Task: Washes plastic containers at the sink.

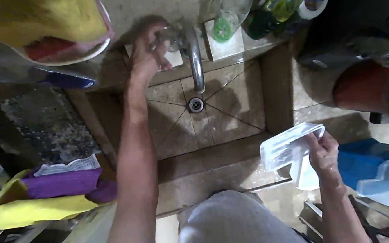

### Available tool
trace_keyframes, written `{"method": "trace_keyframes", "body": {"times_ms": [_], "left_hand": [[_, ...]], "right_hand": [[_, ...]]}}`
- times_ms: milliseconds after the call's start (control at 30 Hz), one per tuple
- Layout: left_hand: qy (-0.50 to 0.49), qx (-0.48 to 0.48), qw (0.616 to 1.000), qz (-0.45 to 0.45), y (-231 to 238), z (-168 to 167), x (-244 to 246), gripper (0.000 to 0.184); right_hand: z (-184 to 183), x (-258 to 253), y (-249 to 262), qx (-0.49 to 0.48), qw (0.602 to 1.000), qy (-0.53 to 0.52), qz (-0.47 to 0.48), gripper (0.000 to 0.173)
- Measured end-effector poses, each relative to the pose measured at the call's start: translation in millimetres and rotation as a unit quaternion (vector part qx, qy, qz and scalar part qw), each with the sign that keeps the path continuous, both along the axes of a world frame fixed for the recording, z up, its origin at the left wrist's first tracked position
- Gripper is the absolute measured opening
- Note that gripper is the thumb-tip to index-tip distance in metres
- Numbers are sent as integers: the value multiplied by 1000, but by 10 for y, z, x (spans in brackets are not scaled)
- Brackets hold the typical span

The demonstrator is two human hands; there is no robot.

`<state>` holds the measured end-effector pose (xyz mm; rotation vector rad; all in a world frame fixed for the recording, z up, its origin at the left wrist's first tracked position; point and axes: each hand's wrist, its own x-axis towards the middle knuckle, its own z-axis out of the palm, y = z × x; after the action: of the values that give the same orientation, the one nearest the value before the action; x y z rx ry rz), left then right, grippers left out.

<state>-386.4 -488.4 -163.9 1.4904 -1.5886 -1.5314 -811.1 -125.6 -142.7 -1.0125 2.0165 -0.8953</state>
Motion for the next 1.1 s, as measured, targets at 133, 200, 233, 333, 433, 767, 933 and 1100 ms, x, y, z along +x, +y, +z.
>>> {"method": "trace_keyframes", "body": {"times_ms": [133, 200, 233, 333, 433, 767, 933, 1100], "left_hand": [[-52, 24, 998, 37, -12, -37, -110, 39], [-135, 9, 989, 61, -21, -25, -224, 41], [-169, -4, 983, 73, -29, -26, -275, 44], [-221, -33, 967, 123, 86, 13, -369, 51], [-171, -32, 964, 203, 718, -144, -306, 53], [-121, 98, 953, 260, 2102, -931, 37, 58], [-59, 135, 972, 185, 1922, -958, -372, 53], [-5, 154, 975, 159, 1790, -1156, -548, 52]], "right_hand": [[22, 148, -237, 48, 996, 17, 79, 39], [-50, 346, -445, 82, 989, 27, 120, 44], [-113, 476, -560, 99, 984, 33, 144, 46], [-379, 1013, -954, 127, 975, 55, 175, 49], [-728, 1484, -1312, 143, 978, 24, 149, 51], [-1202, 2491, -1532, 90, 983, -133, 85, 49], [-1213, 1918, -1615, 83, 974, -211, 23, 51], [-1256, 1795, -1712, 65, 983, -169, -24, 40]]}}
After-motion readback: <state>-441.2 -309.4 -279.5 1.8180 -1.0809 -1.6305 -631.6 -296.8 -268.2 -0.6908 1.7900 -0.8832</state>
